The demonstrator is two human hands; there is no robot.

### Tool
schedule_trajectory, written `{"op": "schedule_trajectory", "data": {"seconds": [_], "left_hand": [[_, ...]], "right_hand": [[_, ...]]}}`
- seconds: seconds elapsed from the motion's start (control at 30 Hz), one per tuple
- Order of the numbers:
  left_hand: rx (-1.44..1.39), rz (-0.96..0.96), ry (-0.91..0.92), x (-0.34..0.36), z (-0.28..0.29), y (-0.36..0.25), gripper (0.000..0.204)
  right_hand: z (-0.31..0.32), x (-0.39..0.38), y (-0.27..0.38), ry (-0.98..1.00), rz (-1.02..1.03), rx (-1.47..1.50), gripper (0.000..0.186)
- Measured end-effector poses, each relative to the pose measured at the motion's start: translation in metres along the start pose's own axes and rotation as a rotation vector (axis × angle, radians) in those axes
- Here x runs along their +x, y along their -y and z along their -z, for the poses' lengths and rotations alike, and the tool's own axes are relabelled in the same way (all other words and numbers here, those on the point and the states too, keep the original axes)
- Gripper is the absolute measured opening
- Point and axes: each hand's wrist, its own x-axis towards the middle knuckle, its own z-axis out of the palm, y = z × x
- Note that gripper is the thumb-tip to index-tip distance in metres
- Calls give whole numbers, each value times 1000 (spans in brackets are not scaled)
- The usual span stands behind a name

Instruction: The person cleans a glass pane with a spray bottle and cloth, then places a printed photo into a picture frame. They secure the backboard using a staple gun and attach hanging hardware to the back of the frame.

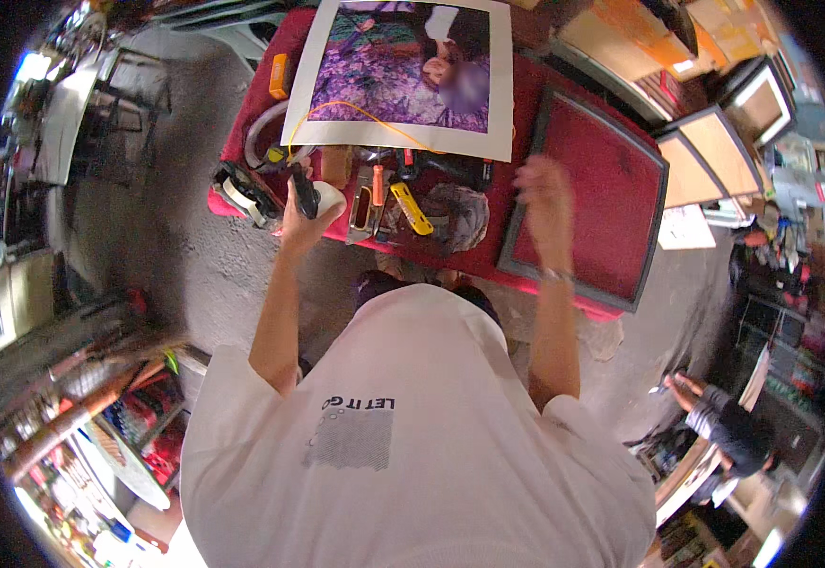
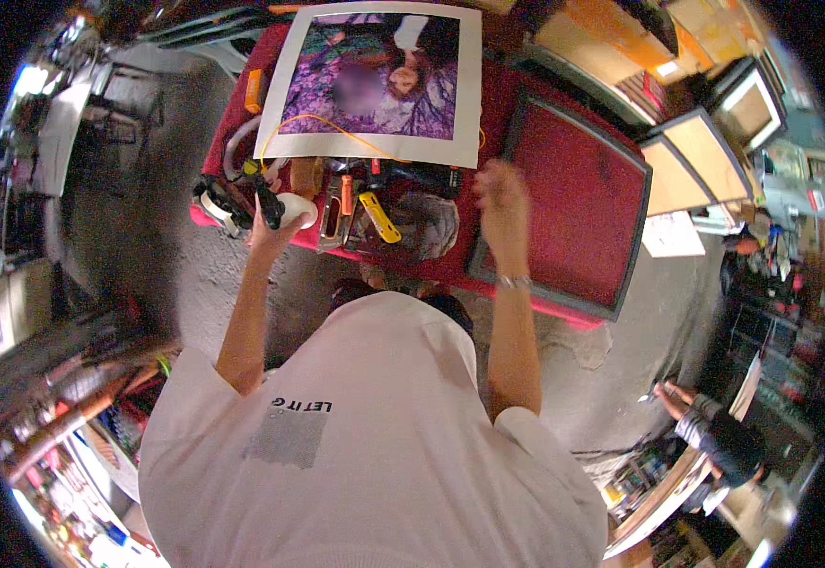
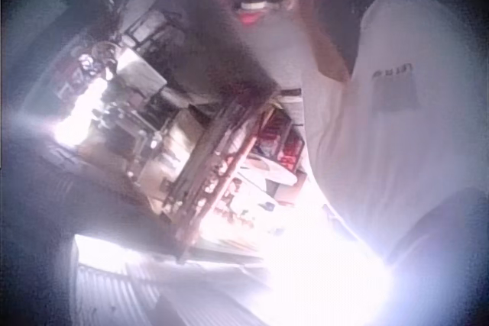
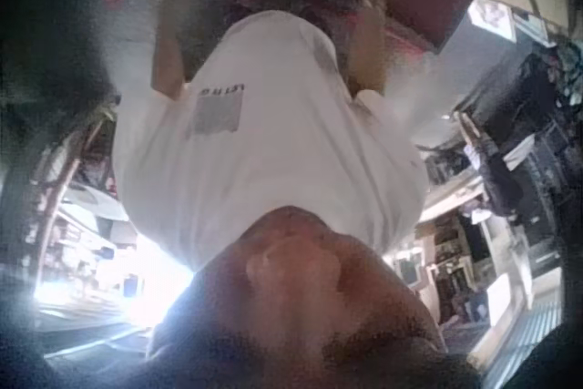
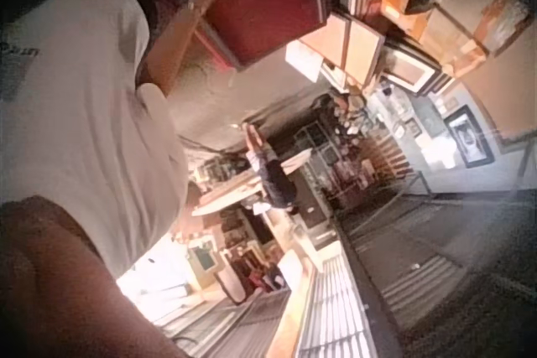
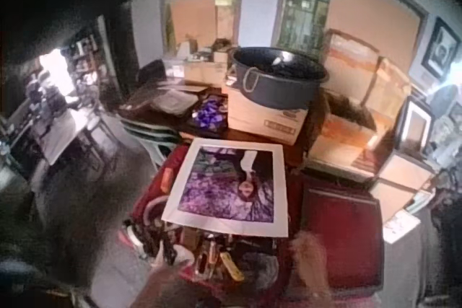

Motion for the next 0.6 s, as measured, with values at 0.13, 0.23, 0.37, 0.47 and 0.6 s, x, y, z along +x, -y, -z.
{"op": "schedule_trajectory", "data": {"seconds": [0.13, 0.23, 0.37, 0.47, 0.6], "left_hand": [[-258, -239, -132, 29, -41, -18, 78], [-251, -103, -149, 39, -18, 15, 69], [-161, -215, -172, 35, -20, 0, 50], [-183, -174, -170, 32, -6, -12, 47], [-160, -220, -179, 33, 4, -22, 47]], "right_hand": [[-14, -24, -215, -27, -28, -729, 36], [-57, -21, -213, -52, -134, -744, 39], [-48, -28, -208, -5, -92, -927, 32], [-54, -31, -173, -12, -178, -571, 22], [-67, -52, -145, -146, -156, -626, 19]]}}
